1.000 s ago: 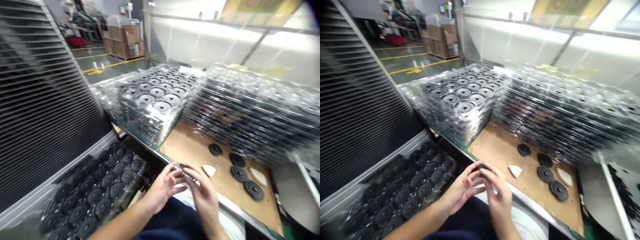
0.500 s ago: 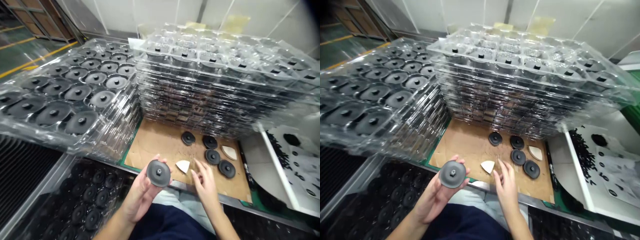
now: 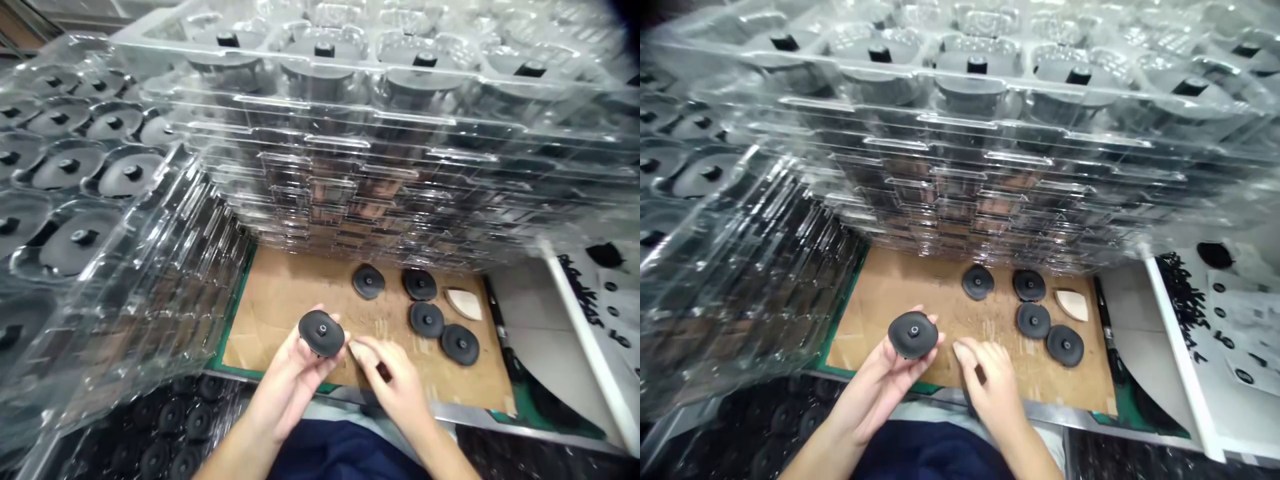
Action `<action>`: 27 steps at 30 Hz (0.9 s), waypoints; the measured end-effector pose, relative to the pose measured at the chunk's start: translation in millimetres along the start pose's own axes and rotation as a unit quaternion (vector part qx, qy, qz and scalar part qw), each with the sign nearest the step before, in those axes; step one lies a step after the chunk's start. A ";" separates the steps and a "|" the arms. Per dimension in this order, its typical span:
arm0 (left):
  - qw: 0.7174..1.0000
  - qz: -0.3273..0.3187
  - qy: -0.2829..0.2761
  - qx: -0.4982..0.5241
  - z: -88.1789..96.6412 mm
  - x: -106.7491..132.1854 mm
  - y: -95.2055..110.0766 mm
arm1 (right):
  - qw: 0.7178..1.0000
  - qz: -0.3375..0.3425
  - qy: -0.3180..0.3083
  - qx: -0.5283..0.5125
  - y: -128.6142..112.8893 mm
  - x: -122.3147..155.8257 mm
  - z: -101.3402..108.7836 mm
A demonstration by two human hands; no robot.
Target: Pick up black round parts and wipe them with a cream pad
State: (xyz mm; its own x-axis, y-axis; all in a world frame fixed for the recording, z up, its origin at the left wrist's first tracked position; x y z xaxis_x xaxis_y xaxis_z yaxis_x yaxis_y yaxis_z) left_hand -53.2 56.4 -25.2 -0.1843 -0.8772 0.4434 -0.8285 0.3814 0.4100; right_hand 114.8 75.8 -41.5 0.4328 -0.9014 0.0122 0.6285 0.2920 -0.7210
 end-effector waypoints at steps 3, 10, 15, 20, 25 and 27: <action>1.000 0.004 0.009 -0.007 -4.3 -7.6 1.2 | 0.998 -0.032 0.040 -0.022 -14.4 -13.9 33.4; 0.999 0.032 -0.006 -0.024 -16.6 -2.7 -0.4 | 0.986 0.155 0.025 -0.061 -113.8 -42.5 53.9; 0.997 0.044 0.035 -0.045 -17.3 5.5 -0.3 | 0.986 0.159 -0.042 -0.040 -122.8 -45.9 39.7; 0.997 0.049 -0.023 -0.059 -21.0 11.8 1.3 | 0.981 0.189 0.000 -0.033 -122.2 -27.2 47.5; 0.996 0.046 -0.025 -0.074 -16.3 18.1 1.7 | 0.995 0.101 0.005 0.013 -105.3 -8.2 60.6; 0.996 0.045 -0.010 -0.081 -20.2 20.6 -0.3 | 0.990 0.123 0.027 0.064 -107.7 -16.0 66.4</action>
State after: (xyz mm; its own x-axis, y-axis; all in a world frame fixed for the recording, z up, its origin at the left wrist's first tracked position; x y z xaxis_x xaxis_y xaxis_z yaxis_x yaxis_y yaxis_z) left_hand -46.1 44.1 0.0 -0.2663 -0.8422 0.4688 -0.7118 0.4998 0.4936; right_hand 83.2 80.0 82.0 0.5489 -0.8134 -0.1925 0.5872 0.5391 -0.6037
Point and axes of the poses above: each hand's wrist, its own x-axis away from the middle knuckle, its own z-axis out of the back of the hand, y = z × x, the point moved 5 cm from there along -x, towards the middle knuckle, and after that the axes turned 8 degrees about -y, right-handed, at the moved point
